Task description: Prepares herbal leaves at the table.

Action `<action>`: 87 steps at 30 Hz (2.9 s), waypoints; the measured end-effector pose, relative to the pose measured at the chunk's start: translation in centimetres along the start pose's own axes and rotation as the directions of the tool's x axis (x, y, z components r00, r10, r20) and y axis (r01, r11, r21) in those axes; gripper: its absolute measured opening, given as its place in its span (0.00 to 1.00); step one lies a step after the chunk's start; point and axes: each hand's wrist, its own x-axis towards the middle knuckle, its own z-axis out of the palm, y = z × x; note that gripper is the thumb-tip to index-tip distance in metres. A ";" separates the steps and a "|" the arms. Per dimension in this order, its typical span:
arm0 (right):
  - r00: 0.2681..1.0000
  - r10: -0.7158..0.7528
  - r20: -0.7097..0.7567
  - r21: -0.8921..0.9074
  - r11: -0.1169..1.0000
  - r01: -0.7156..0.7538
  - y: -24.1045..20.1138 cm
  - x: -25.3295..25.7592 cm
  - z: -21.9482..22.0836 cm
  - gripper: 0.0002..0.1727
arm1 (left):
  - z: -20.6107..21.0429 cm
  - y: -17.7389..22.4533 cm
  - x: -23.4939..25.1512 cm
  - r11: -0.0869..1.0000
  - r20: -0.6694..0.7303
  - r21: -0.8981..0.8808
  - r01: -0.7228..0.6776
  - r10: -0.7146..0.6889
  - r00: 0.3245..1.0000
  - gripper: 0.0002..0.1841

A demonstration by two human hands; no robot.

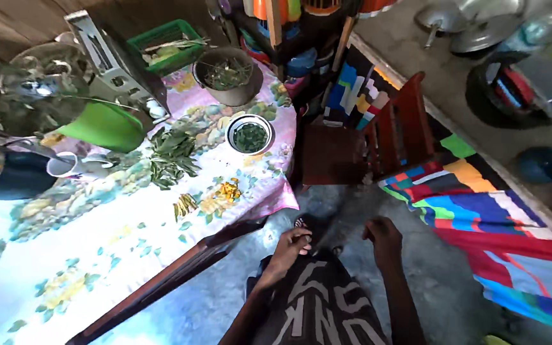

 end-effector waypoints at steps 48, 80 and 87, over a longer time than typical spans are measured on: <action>-0.581 0.021 0.814 0.186 0.937 0.295 -16.2 35.0 53.7 0.10 | -14.0 14.0 22.7 0.524 -0.823 0.041 -0.851 0.500 0.268 0.20; -0.880 -0.233 0.414 0.519 0.855 0.018 -14.3 38.5 46.8 0.09 | -5.9 16.7 34.1 0.414 -0.943 0.324 -0.851 0.211 -0.256 0.19; -0.879 -0.231 0.417 0.597 0.799 0.074 -15.4 36.9 50.9 0.08 | -10.7 17.6 33.1 0.456 -0.876 0.480 -0.750 0.207 -0.435 0.13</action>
